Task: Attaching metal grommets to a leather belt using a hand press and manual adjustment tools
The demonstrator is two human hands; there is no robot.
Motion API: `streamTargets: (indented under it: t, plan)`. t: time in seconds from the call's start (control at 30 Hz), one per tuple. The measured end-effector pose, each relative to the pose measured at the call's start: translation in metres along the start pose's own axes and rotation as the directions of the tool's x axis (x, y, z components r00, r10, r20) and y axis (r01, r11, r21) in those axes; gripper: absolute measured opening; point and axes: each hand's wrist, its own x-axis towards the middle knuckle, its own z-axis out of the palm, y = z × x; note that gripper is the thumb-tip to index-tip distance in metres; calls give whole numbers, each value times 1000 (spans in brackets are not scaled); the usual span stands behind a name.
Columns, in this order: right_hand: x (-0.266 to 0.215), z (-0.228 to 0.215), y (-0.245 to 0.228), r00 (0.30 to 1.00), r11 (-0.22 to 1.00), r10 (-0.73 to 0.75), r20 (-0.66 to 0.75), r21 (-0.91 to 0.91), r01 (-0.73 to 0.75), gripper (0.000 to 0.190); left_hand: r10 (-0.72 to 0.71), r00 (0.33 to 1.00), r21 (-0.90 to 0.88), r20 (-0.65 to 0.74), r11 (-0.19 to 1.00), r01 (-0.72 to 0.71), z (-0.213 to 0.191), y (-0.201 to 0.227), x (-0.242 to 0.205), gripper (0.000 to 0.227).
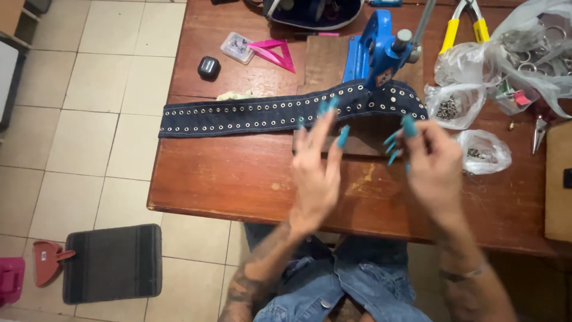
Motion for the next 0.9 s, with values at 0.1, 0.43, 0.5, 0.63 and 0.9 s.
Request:
streamTargets:
  t: [0.1,0.43,0.5,0.63,0.9]
  plan:
    - [31,-8,5,921,908,354,165,175,-381,20,59,986,357,154,927,-111,-4,-35,30,46]
    - [80,6,27,686,686,633,358,151,-712,21,138,914,658,382,654,-374,26,-75,50,40]
    - [82,7,25,668,682,640,380,120,-722,21,168,912,673,375,626,-393,31,-79,49,39]
    - [83,9,28,635,631,581,509,211,-746,22,179,912,660,370,640,-393,31,-79,51,37]
    - [78,23,41,649,579,526,549,327,-747,19,274,871,733,408,470,-492,31,-73,49,44]
